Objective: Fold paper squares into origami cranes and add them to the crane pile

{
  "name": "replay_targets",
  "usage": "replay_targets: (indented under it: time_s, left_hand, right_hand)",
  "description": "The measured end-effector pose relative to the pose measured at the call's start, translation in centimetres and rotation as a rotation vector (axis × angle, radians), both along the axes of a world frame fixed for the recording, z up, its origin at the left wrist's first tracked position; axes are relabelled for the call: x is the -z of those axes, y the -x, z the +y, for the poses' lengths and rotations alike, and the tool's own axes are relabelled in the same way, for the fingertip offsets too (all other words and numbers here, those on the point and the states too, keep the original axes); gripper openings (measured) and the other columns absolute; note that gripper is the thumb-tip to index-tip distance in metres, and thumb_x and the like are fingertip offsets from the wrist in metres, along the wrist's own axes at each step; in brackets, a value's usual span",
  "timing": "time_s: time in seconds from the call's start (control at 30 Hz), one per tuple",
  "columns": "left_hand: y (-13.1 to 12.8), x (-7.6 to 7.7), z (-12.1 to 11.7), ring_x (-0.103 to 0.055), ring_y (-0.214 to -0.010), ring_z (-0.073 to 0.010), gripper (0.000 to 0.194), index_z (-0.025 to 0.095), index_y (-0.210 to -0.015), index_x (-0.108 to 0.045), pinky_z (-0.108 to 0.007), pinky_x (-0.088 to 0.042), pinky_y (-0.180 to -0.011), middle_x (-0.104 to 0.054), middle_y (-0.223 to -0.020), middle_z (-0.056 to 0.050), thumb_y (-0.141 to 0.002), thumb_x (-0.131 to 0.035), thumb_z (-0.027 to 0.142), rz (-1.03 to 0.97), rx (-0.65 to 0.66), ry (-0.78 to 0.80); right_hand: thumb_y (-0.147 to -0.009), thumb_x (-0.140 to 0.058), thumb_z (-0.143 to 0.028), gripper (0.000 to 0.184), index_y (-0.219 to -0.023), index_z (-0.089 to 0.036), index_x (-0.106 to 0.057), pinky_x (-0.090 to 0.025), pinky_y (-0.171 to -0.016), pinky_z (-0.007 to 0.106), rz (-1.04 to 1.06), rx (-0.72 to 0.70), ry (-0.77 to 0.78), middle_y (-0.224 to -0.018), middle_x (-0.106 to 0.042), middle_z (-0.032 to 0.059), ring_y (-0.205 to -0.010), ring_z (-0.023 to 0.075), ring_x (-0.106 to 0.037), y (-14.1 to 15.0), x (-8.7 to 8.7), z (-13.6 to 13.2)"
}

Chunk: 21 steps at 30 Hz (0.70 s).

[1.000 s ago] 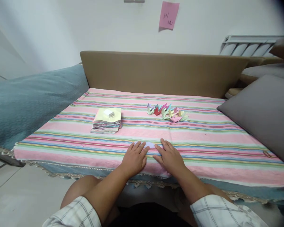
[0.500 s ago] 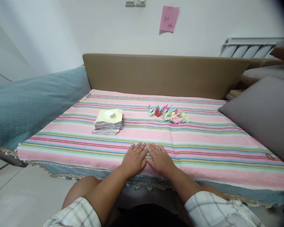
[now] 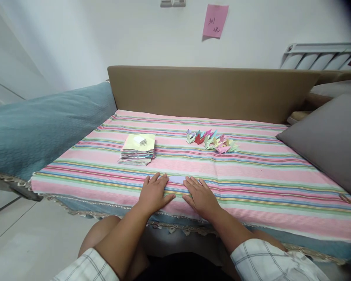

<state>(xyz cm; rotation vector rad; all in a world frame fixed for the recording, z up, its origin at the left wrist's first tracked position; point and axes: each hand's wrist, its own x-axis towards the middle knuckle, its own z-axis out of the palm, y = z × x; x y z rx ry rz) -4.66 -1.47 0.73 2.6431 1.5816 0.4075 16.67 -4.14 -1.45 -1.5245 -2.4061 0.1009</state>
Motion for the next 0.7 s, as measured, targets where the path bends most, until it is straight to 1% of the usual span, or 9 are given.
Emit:
replay_targets:
  time_s: [0.07,0.13,0.2,0.27,0.33,0.4,0.53,0.6,0.7]
  left_hand:
    - [0.5,-0.3,0.3,-0.041,-0.124,-0.0326,0.053,0.022,-0.119,-0.053,-0.055,-0.031,-0.099,-0.054,-0.128,-0.009,-0.074,-0.06,0.049,-0.024,-0.04,-0.001]
    - [0.7,-0.4,0.6,-0.047,-0.119,-0.0295,0.043,0.02,-0.114,-0.055,-0.051,-0.033,-0.098,-0.056,-0.127,-0.01,-0.078,-0.057,0.043,-0.067,-0.083,-0.032]
    - [0.3,-0.3,0.8,-0.049,-0.117,-0.0263,0.033,0.02,-0.111,-0.056,-0.05,-0.031,-0.101,-0.055,-0.128,-0.01,-0.081,-0.055,0.033,-0.111,-0.087,-0.099]
    - [-0.5,0.0,1.0,-0.047,-0.119,-0.0244,0.029,0.023,-0.111,-0.057,-0.051,-0.025,-0.104,-0.055,-0.128,-0.007,-0.083,-0.053,0.028,-0.128,-0.009,-0.165]
    - [-1.5,0.4,1.3,-0.048,-0.118,-0.0232,0.027,0.026,-0.111,-0.058,-0.052,-0.022,-0.105,-0.059,-0.123,-0.004,-0.084,-0.053,0.027,-0.114,0.116,-0.188]
    - [-2.3,0.7,1.7,-0.054,-0.11,-0.022,0.024,0.027,-0.108,-0.061,-0.049,-0.027,-0.103,-0.064,-0.116,-0.003,-0.085,-0.054,0.027,-0.1,0.189,-0.173]
    - [-3.0,0.4,2.9,-0.06,-0.093,-0.019,0.018,0.021,-0.098,-0.065,-0.036,-0.043,-0.088,-0.069,-0.102,-0.005,-0.085,-0.053,0.026,-0.087,0.268,-0.122]
    - [-3.1,0.2,3.2,-0.061,-0.09,-0.0184,0.019,0.02,-0.094,-0.066,-0.033,-0.045,-0.084,-0.069,-0.096,-0.006,-0.087,-0.05,0.024,-0.079,0.296,-0.134]
    - [-3.1,0.1,3.2,-0.06,-0.087,-0.0188,0.023,0.019,-0.09,-0.066,-0.033,-0.045,-0.082,-0.069,-0.09,-0.006,-0.089,-0.044,0.024,-0.069,0.293,-0.177]
  right_hand:
    - [-0.091,-0.041,-0.043,0.05,-0.133,-0.017,-0.043,-0.023,-0.108,0.047,0.002,0.002,-0.002,-0.14,-0.04,0.0093,-0.131,0.0242,-0.033,0.0,0.0,0.0]
    - [-0.091,-0.041,-0.043,0.049,-0.132,-0.017,-0.044,-0.023,-0.107,0.047,0.006,0.002,-0.014,-0.14,-0.041,0.009,-0.131,0.0239,-0.034,0.0,0.1,0.0]
    - [-0.091,-0.041,-0.042,0.047,-0.131,-0.019,-0.045,-0.024,-0.107,0.046,0.011,0.005,-0.035,-0.139,-0.043,0.0088,-0.13,0.0238,-0.035,0.1,0.2,0.1]
    - [-0.091,-0.042,-0.039,0.043,-0.129,-0.02,-0.048,-0.026,-0.105,0.046,0.015,0.012,-0.06,-0.136,-0.046,0.0083,-0.128,0.0237,-0.039,0.1,0.2,0.2]
    - [-0.091,-0.042,-0.035,0.039,-0.126,-0.02,-0.051,-0.029,-0.103,0.044,0.02,0.021,-0.089,-0.133,-0.05,0.0074,-0.124,0.0236,-0.042,0.2,0.2,0.4]
    - [-0.091,-0.043,-0.031,0.035,-0.122,-0.021,-0.055,-0.033,-0.1,0.042,0.031,0.029,-0.121,-0.129,-0.055,0.0068,-0.121,0.0229,-0.046,0.2,0.2,0.7]
    - [-0.09,-0.046,-0.029,0.028,-0.114,-0.025,-0.061,-0.037,-0.094,0.038,0.078,0.054,-0.151,-0.12,-0.061,0.0047,-0.112,0.0209,-0.051,0.1,0.1,1.4]
    - [-0.089,-0.049,-0.031,0.026,-0.11,-0.026,-0.062,-0.038,-0.092,0.037,0.108,0.062,-0.152,-0.117,-0.063,0.0036,-0.109,0.0203,-0.053,0.0,0.0,1.7]
    - [-0.088,-0.051,-0.033,0.024,-0.107,-0.025,-0.063,-0.04,-0.088,0.034,0.155,0.073,-0.155,-0.11,-0.066,0.0036,-0.103,0.0193,-0.056,0.1,-0.1,2.0]
